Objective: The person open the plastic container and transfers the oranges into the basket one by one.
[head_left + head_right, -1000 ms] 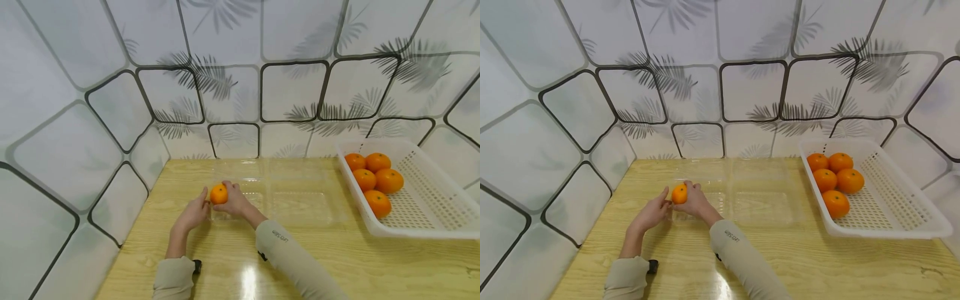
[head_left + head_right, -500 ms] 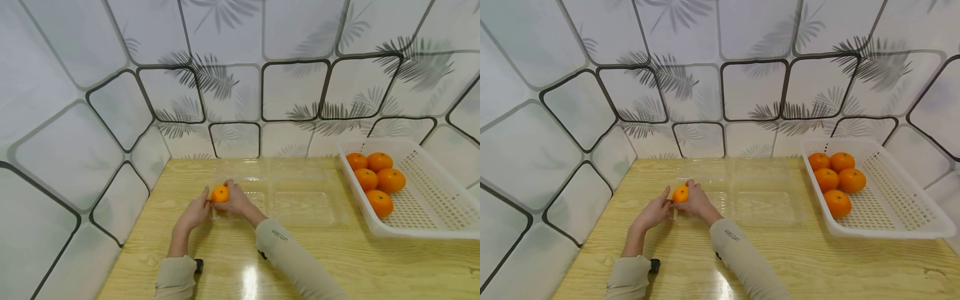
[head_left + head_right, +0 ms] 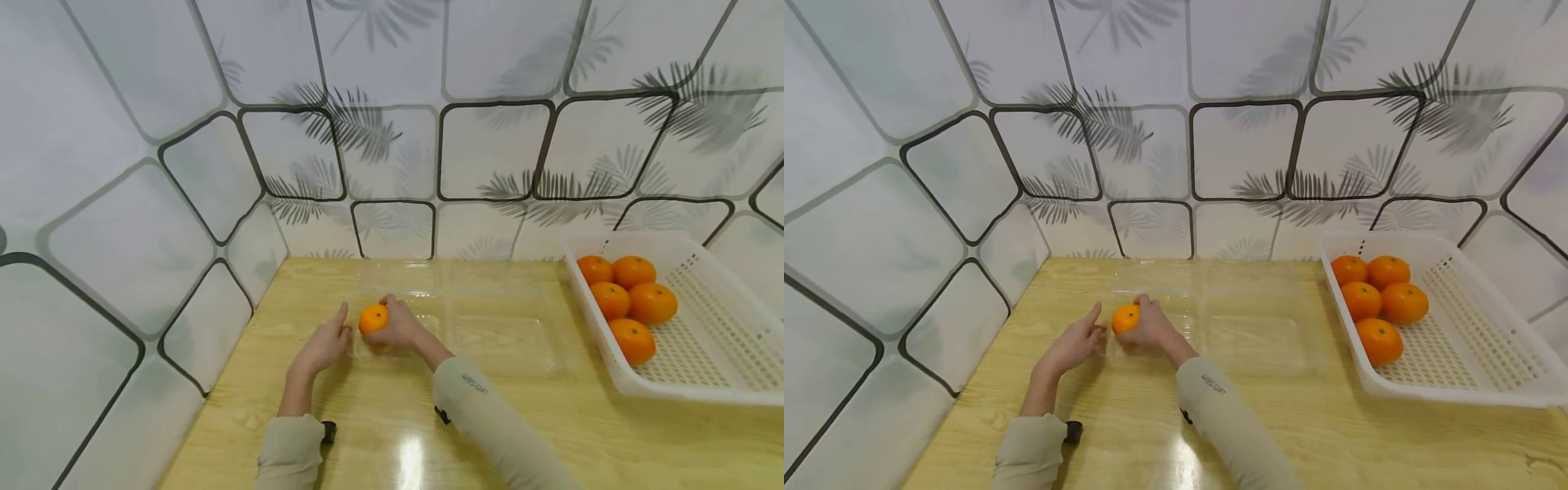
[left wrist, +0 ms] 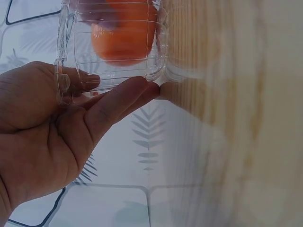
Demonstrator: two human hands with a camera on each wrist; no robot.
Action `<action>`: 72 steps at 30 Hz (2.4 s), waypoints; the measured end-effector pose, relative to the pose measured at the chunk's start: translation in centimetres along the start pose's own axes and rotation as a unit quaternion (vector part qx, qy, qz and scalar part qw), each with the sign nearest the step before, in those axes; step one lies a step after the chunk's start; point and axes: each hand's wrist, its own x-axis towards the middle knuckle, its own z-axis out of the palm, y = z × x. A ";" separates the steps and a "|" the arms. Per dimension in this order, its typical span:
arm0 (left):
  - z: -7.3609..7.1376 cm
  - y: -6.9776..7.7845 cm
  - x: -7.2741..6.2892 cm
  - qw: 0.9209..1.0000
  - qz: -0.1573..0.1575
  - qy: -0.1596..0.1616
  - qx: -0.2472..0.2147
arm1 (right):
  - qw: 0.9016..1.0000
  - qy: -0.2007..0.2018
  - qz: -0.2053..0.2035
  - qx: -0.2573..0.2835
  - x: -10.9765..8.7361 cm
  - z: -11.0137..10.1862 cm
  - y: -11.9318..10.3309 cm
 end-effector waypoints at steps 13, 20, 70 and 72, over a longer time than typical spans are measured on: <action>0.7 0.7 0.3 1.000 0.000 -0.009 -0.013 | 0.999 0.029 -0.004 -0.024 -0.8 -1.3 0.7; 0.8 0.8 0.0 1.000 -0.014 -0.008 -0.018 | 0.997 0.071 -0.034 -0.011 -1.5 -5.5 0.4; 0.2 0.4 -0.6 0.999 -0.025 -0.024 -0.033 | 0.961 0.251 0.096 -0.062 -13.9 -32.9 9.5; 0.1 0.4 -0.6 0.999 -0.026 -0.024 -0.038 | 0.962 0.250 0.100 -0.052 -14.4 -33.4 10.1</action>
